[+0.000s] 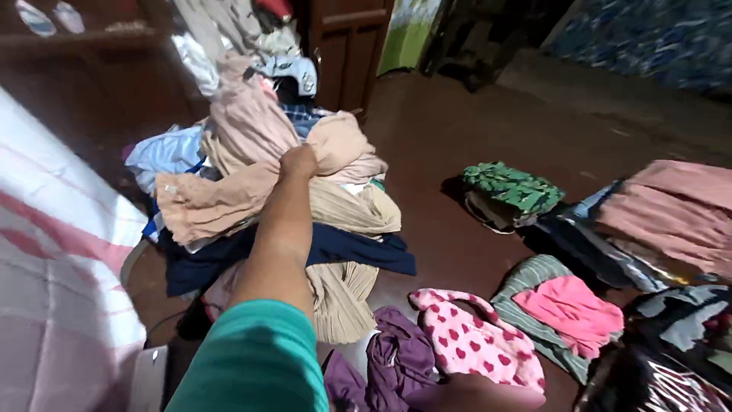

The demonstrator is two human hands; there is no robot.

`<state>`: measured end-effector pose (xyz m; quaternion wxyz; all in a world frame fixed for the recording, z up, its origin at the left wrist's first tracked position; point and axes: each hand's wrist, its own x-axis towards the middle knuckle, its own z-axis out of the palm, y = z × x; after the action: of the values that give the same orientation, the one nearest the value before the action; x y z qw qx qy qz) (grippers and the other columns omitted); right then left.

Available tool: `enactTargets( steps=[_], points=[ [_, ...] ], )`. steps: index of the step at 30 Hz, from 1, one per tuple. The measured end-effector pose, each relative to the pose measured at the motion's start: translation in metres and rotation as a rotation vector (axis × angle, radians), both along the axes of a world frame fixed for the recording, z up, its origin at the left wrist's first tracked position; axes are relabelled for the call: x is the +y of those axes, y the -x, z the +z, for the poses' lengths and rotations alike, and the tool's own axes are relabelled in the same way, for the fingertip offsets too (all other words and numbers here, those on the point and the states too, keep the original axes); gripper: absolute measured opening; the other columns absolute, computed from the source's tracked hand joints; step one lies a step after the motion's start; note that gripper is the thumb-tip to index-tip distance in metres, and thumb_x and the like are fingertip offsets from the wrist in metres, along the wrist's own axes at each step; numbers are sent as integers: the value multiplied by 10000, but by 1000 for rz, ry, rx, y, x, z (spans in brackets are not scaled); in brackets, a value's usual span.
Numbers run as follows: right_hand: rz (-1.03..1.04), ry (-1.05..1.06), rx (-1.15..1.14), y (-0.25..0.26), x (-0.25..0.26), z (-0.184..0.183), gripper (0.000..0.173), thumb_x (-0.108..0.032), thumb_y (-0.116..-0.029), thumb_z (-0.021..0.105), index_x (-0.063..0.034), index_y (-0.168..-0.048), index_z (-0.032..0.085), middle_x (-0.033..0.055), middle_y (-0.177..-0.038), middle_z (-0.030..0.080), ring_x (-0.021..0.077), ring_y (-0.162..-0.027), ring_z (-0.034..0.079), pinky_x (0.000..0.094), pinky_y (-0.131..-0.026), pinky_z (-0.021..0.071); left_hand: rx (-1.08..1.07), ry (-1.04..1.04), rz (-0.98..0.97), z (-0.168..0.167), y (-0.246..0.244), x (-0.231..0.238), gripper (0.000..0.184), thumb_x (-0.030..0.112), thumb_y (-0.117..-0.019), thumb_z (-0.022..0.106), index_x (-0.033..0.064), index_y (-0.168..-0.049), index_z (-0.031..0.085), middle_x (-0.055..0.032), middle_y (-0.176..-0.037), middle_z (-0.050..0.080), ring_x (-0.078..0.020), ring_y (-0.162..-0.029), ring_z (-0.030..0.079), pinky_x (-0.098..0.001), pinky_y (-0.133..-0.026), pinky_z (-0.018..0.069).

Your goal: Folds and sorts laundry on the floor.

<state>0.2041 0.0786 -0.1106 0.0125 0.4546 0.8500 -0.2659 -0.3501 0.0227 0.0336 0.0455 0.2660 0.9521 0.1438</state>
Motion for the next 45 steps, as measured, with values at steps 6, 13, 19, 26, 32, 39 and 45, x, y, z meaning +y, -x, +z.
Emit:
enactTargets(
  steps=[6, 13, 19, 26, 32, 39, 45],
  points=[
    [62, 1, 31, -3, -1, 1, 360, -219, -992, 560, 19, -1225, 696, 259, -1325, 627, 421, -1294, 562, 617, -1101, 402, -180, 101, -176, 4, -34, -26, 477, 268, -941, 684, -12, -1319, 610, -283, -1265, 635, -466, -1207, 601, -703, -944, 476],
    [105, -34, 15, -3, -10, 8, 324, -224, -999, 559, -44, -1212, 726, 234, -1317, 640, 426, -1291, 561, 650, -1093, 387, -520, 399, -485, -63, -144, -109, 387, 198, -999, 627, -37, -1306, 620, -286, -1249, 640, -461, -1186, 605, -684, -993, 452],
    [80, 8, -3, -3, -12, 13, 325, -222, -1006, 574, -37, -1234, 714, 256, -1341, 617, 447, -1303, 543, 656, -1107, 371, -713, 471, -749, -83, -201, -132, 379, 170, -960, 712, 74, -1326, 679, -222, -1277, 667, -409, -1219, 613, -642, -1049, 440],
    [69, 23, 47, -2, -6, 8, 358, -213, -991, 578, 18, -1238, 697, 288, -1347, 603, 475, -1310, 527, 664, -1109, 357, -10, -116, -394, 26, -81, -57, 475, 197, -988, 666, 16, -1419, 583, -260, -1433, 540, -438, -1329, 523, -622, -1091, 422],
    [5, 4, -12, -2, 5, -6, 413, -293, -999, 562, 22, -1234, 689, 267, -1339, 616, 444, -1299, 551, 640, -1101, 388, 328, -31, -229, 29, 32, 14, 807, 110, -794, 846, 7, -1506, 480, -262, -1638, 296, -564, -1473, 267, -827, -1079, 227],
    [-25, 50, 86, -3, 16, -12, 367, -227, -993, 564, 47, -1198, 696, 273, -1281, 642, 441, -1248, 580, 633, -1080, 404, 230, 2, 22, -21, 76, 21, 828, 47, -847, 751, -2, -1567, 345, -372, -1423, 501, -584, -1340, 449, -825, -1054, 259],
    [-4, 18, 105, -6, 12, -11, 359, -257, -985, 584, 17, -1173, 722, 257, -1270, 657, 442, -1224, 604, 654, -1055, 421, 125, 272, 24, 6, 36, 11, 416, 270, -911, 730, -105, -1083, 678, -336, -1170, 658, -526, -1142, 615, -733, -929, 452]
  ],
)
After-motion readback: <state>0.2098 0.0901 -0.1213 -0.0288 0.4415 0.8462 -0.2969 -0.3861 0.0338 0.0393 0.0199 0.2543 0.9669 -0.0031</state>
